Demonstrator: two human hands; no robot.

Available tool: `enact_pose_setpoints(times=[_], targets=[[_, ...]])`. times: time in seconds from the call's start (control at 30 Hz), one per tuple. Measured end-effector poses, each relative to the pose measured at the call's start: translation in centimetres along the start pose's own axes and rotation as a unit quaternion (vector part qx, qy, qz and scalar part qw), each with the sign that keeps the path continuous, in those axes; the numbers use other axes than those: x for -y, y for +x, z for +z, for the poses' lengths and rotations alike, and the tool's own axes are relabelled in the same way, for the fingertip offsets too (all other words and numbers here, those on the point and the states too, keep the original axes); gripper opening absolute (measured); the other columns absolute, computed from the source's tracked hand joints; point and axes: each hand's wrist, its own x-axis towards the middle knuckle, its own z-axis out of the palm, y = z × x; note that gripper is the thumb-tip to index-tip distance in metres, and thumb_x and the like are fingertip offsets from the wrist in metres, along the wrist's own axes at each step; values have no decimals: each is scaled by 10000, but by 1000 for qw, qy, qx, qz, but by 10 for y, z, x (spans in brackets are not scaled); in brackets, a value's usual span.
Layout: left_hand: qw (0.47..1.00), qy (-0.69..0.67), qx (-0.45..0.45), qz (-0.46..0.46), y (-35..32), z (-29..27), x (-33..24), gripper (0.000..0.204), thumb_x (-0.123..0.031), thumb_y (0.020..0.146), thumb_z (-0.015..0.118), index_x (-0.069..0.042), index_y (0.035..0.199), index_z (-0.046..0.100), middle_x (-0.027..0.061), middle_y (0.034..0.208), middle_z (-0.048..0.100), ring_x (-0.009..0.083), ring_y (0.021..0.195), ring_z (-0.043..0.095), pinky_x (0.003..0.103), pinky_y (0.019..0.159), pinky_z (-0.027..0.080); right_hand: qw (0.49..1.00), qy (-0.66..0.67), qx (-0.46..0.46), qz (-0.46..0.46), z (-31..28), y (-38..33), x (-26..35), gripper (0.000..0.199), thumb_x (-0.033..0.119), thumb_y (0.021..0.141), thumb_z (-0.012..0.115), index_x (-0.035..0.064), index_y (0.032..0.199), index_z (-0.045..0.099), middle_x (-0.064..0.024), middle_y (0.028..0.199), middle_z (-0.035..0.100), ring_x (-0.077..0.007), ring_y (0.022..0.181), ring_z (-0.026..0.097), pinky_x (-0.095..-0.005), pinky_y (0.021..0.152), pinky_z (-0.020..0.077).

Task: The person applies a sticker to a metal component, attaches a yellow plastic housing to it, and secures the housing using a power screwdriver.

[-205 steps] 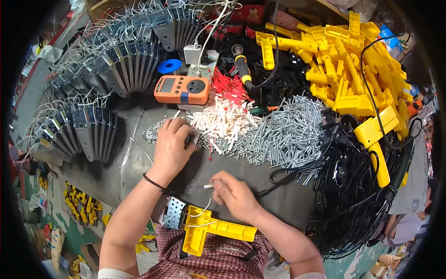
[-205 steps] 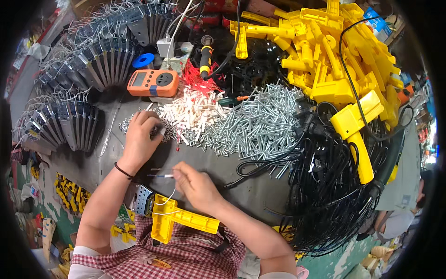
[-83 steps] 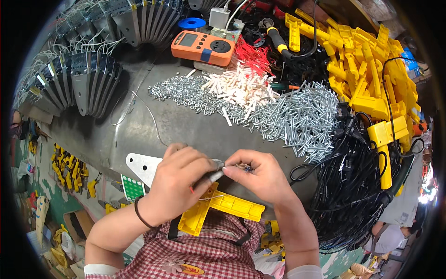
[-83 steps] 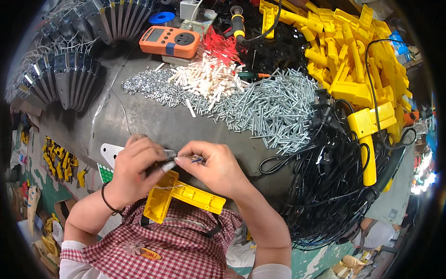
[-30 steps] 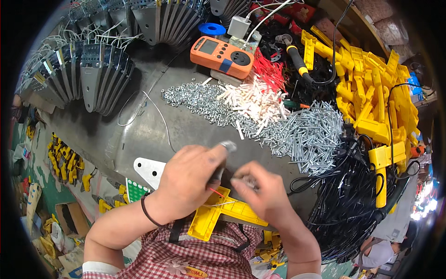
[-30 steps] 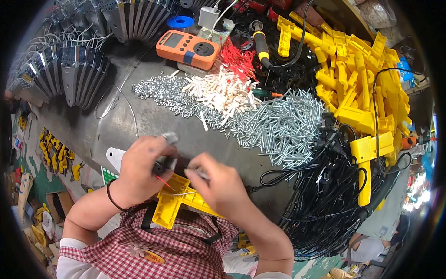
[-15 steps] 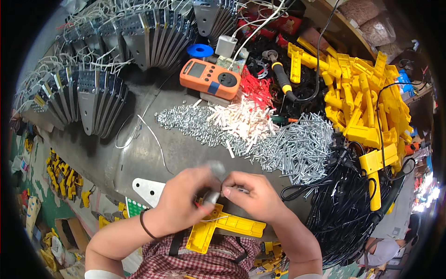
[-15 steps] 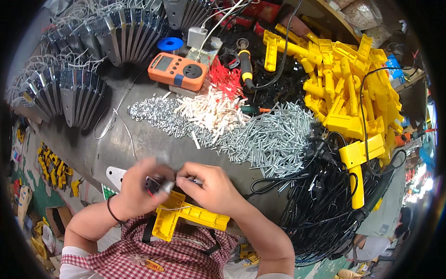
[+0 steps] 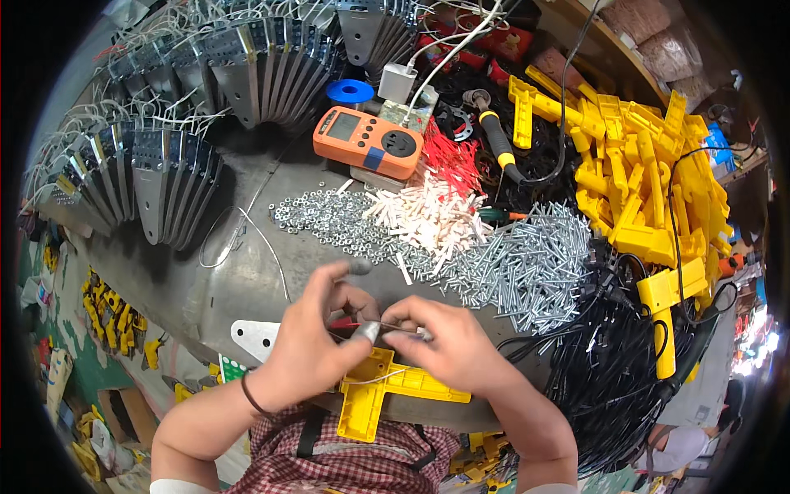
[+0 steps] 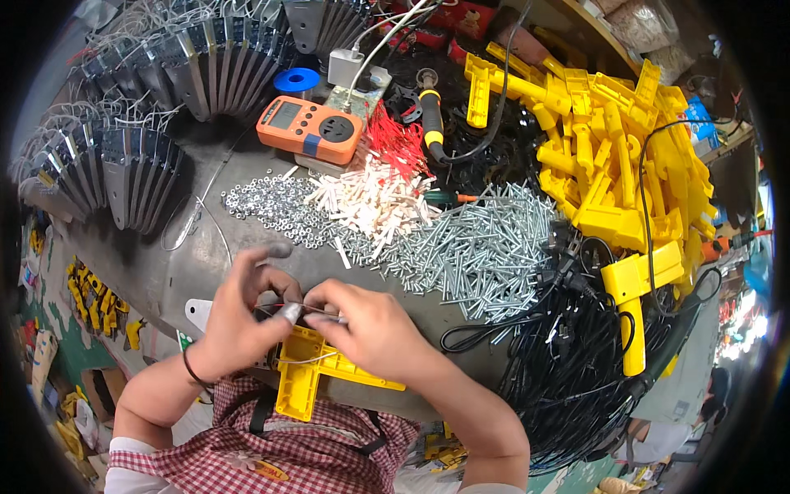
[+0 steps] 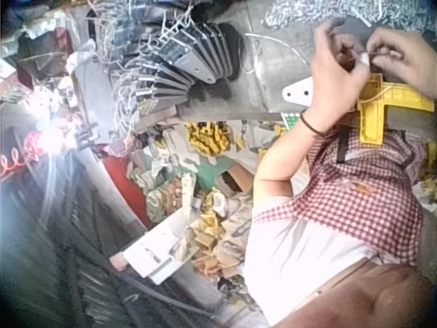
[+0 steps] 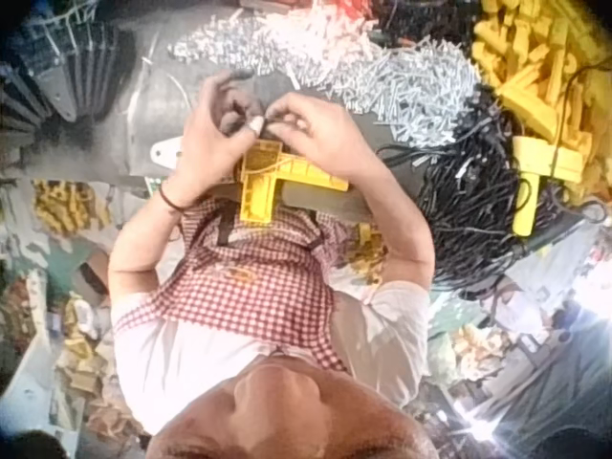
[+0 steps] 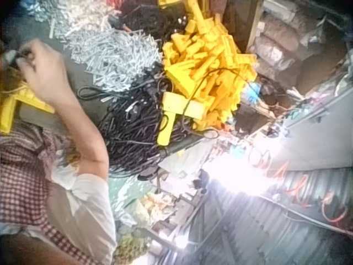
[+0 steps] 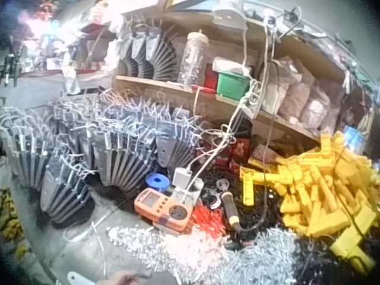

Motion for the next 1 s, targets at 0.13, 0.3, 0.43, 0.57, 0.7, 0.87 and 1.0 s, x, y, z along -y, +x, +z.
enact_pose_setpoints(times=[0.13,0.3,0.43,0.57,0.7,0.87,1.0], targets=[[918,-304,78,-244,12,-7,-3,590,36,733,623,20,1259,356,53,883,580,94,846,540,267,816,457,930,-295,-91,-201,4,-5,-4,151,96,742,661,62,867,582,-81,761,596,-259,673,615,-360,581,490],[990,-43,104,-82,-12,-15,-1,741,-114,735,717,21,1341,313,157,1080,544,252,1002,564,362,926,428,958,-185,-108,-191,8,5,-13,111,78,723,645,65,809,577,-79,721,586,-258,647,605,-353,563,486],[997,54,47,18,-32,-15,-9,615,-129,761,663,1,1305,406,169,1139,534,379,1028,539,496,1000,336,972,-125,-123,-156,6,14,-22,80,104,770,630,59,818,586,-89,725,597,-280,659,609,-368,591,495],[975,191,21,110,-30,-13,-1,388,6,705,575,-19,1092,571,99,978,620,284,941,590,506,951,348,966,-124,-163,-157,6,14,-22,134,138,797,658,42,887,633,-80,793,623,-291,764,615,-373,705,483],[963,221,19,154,-24,-13,-1,358,2,712,595,-58,1065,591,38,886,649,233,862,617,450,884,369,952,-183,-191,-154,-3,-37,-28,331,167,760,665,52,1062,595,-86,1016,575,-273,969,540,-364,822,434],[960,201,7,194,-24,-10,-4,230,-65,670,703,-130,885,654,-25,836,676,161,773,620,373,755,342,934,-308,-77,-165,25,-56,-20,239,89,729,614,29,960,600,-78,909,579,-232,831,550,-347,725,442],[955,232,-1,182,-21,-5,-14,212,-96,645,730,-144,839,659,-43,826,674,145,780,615,374,756,322,931,-283,-142,-180,27,-53,-18,161,60,702,652,33,853,605,-63,804,589,-226,744,570,-338,673,451]])
